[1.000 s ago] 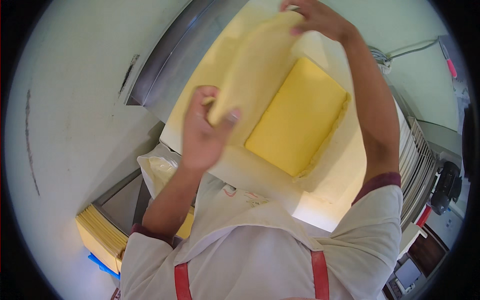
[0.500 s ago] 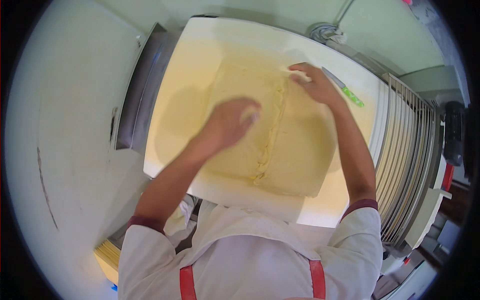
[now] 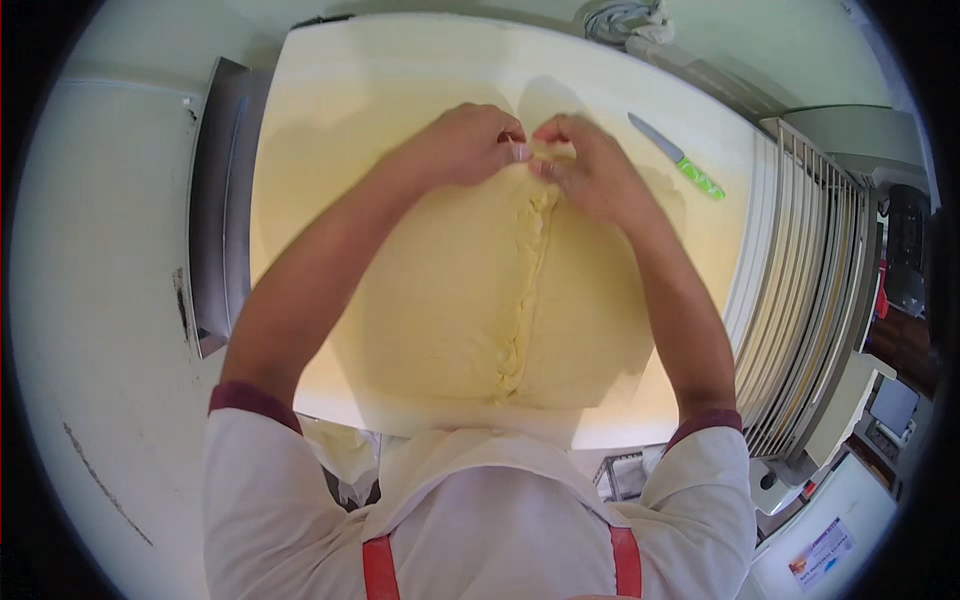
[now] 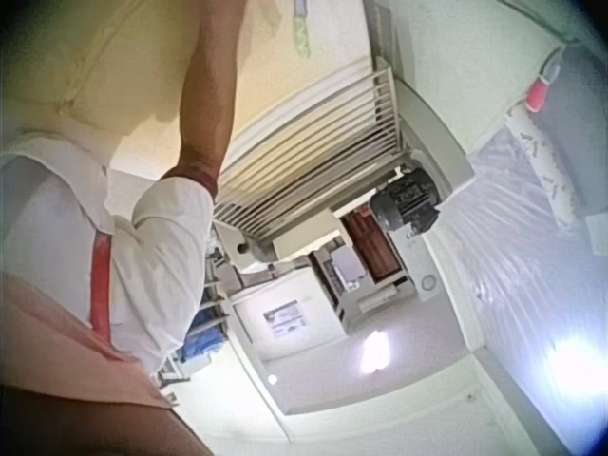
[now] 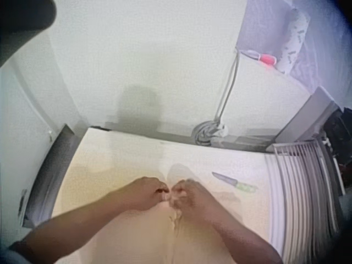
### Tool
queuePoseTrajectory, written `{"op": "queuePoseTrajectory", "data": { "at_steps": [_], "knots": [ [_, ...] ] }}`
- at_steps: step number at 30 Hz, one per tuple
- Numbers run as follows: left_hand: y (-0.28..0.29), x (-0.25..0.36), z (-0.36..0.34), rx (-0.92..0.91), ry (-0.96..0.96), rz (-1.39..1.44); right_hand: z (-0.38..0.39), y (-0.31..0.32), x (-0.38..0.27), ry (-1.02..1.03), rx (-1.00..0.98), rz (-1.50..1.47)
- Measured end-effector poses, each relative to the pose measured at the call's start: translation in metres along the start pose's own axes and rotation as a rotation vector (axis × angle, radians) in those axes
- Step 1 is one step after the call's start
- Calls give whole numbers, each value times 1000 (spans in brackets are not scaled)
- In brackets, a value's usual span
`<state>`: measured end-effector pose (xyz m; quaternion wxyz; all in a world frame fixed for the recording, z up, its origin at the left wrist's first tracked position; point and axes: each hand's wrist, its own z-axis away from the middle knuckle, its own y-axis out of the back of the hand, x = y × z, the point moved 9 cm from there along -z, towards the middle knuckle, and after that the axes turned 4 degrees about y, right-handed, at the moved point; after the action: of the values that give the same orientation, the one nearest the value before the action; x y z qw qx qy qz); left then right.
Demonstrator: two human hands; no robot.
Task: The recorder is preparing a block of dough by wrapping it around a block of butter and then using a machine to flatten it.
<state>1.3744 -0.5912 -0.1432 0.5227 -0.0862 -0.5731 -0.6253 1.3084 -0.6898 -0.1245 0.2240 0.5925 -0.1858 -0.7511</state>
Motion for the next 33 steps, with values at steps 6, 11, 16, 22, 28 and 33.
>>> {"op": "queuePoseTrajectory", "data": {
  "at_steps": [6, 11, 16, 22, 28, 33],
  "knots": [
    [-5, -12, -17, -310, 213, 20, -32, -12, 17, -208, -345, 76],
    [0, -27, -11, -195, 351, 249, -30, -16, 45, -416, -258, -220],
    [0, -35, -5, -299, 241, 154, -35, -23, 24, -242, -260, -64],
    [12, -35, -1, -209, 219, 204, -42, -24, 30, -190, -286, -11],
    [16, -54, 3, -246, 311, 53, -27, 1, 14, -48, 34, 13],
    [29, -55, 14, -220, 255, 203, 24, 41, 3, 98, 262, -173]
  ]
}}
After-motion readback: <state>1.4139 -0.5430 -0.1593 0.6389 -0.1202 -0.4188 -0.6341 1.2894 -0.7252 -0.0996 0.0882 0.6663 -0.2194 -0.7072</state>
